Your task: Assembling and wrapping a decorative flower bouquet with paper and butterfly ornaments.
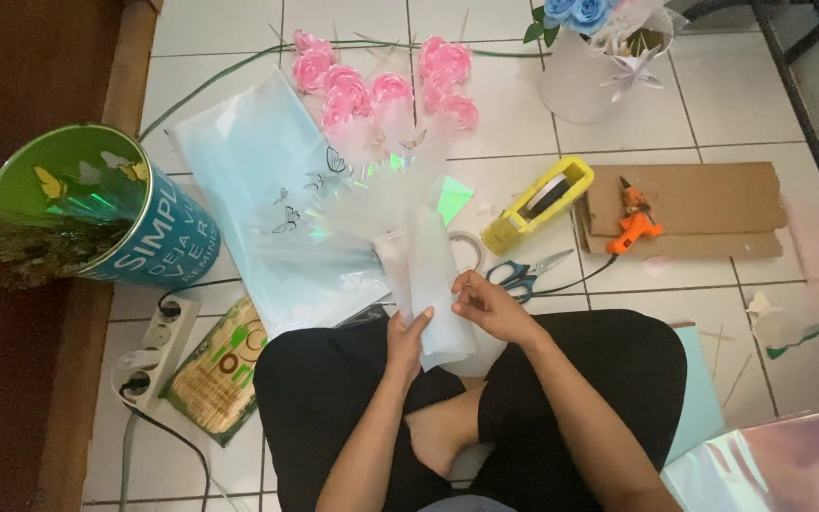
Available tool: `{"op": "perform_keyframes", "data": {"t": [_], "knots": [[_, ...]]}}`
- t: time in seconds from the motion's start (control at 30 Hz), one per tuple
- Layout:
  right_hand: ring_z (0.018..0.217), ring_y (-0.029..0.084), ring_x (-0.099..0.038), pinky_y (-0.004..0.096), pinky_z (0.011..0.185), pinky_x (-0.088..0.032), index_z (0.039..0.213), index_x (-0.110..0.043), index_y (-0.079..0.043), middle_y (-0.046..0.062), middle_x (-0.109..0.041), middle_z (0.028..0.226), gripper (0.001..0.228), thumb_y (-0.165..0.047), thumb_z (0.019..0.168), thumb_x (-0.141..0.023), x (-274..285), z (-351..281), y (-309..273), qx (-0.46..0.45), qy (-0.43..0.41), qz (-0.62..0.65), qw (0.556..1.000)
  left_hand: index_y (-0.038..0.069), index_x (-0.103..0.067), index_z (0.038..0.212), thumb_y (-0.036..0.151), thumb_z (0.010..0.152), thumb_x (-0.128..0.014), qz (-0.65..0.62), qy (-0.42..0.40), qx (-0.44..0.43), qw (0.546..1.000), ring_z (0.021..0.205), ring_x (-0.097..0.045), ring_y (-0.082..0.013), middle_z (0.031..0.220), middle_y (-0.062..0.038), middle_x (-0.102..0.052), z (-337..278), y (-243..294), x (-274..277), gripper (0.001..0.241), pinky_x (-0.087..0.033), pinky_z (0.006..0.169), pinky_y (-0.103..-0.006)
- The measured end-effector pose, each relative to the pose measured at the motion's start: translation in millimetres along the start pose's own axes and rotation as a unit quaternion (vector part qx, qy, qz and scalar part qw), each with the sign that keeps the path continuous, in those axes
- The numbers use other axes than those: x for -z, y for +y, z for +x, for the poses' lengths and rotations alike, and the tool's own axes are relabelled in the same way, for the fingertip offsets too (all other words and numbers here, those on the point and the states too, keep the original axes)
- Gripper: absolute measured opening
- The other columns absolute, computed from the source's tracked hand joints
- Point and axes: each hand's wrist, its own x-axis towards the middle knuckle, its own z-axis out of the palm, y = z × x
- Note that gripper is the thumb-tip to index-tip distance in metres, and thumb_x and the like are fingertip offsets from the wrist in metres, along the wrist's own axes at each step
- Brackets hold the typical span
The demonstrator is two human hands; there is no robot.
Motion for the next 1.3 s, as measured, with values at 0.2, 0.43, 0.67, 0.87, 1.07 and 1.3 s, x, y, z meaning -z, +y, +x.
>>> {"op": "perform_keyframes", "data": {"t": [0.2, 0.43, 0.67, 0.87, 1.07, 1.3], "knots": [[0.078, 0.026, -0.07, 0.039, 0.069, -0.054, 0.108, -0.056, -0.012, 0.011, -0.074, 0.083, 0.021, -0.02, 0.096, -0.07, -7.1, 1.2, 4.4, -0.008, 0.033, -0.131, 0.991, 0.01, -0.072, 0.113, 0.02, 0.088, -0.082, -0.04, -0.03, 0.019, 0.999, 0.092, -0.069, -0.0171, 0.103, -0.007, -0.076, -0.3, -0.4, -1.6, 0.028, -0.059, 0.086, -0.0389], [0.084, 0.025, -0.068, 0.037, 0.067, -0.053, 0.126, -0.053, -0.012, 0.014, -0.072, 0.087, 0.05, -0.036, 0.091, -0.078, 0.0, -0.1, -11.5, -0.108, 0.035, -0.087, 0.99, 0.01, -0.07, 0.117, 0.021, 0.086, -0.083, -0.085, -0.062, 0.037, 0.994, 0.095, -0.07, -0.0209, 0.107, -0.008, -0.076, 4.7, -1.1, 6.3, 0.035, -0.058, 0.09, -0.0411], [0.089, 0.021, -0.064, 0.032, 0.073, -0.056, 0.118, -0.072, -0.001, 0.011, -0.075, 0.099, 0.04, -0.029, 0.09, -0.079, 2.4, 9.5, 26.6, -0.127, 0.004, 0.034, 0.991, 0.01, -0.07, 0.114, 0.02, 0.086, -0.082, -0.064, -0.062, 0.044, 0.995, 0.094, -0.07, -0.0202, 0.105, -0.008, -0.075, 1.8, 3.3, 2.0, 0.032, -0.059, 0.09, -0.0411], [0.091, 0.022, -0.067, 0.036, 0.077, -0.057, 0.112, -0.075, 0.0, 0.016, -0.077, 0.099, 0.031, -0.025, 0.094, -0.076, 8.4, 12.7, 35.0, -0.098, 0.067, -0.014, 0.993, 0.01, -0.072, 0.112, 0.025, 0.09, -0.081, -0.03, -0.029, 0.032, 0.999, 0.094, -0.068, -0.0176, 0.104, -0.006, -0.075, 4.6, 1.8, 1.7, 0.029, -0.058, 0.09, -0.0379], [0.097, 0.03, -0.065, 0.042, 0.083, -0.054, 0.107, -0.074, 0.0, 0.019, -0.074, 0.1, 0.028, -0.024, 0.093, -0.074, 7.6, 24.7, 34.8, -0.094, 0.147, -0.053, 0.983, 0.006, -0.074, 0.107, 0.023, 0.097, -0.072, 0.027, 0.009, -0.003, 1.0, 0.094, -0.065, -0.0166, 0.098, -0.007, -0.074, 16.4, -8.4, 8.2, 0.02, -0.056, 0.09, -0.0364], [0.125, 0.03, -0.06, 0.045, 0.099, -0.052, 0.143, -0.06, -0.007, 0.018, -0.065, 0.128, 0.053, -0.043, 0.103, -0.061, 61.8, 62.8, 52.7, -0.195, 0.435, 0.041, 0.878, 0.007, -0.075, 0.105, 0.021, 0.099, -0.07, 0.016, 0.039, -0.008, 0.999, 0.09, -0.063, -0.0144, 0.092, -0.005, -0.072, -1.7, 9.7, -5.6, 0.016, -0.055, 0.085, -0.0337]]}}
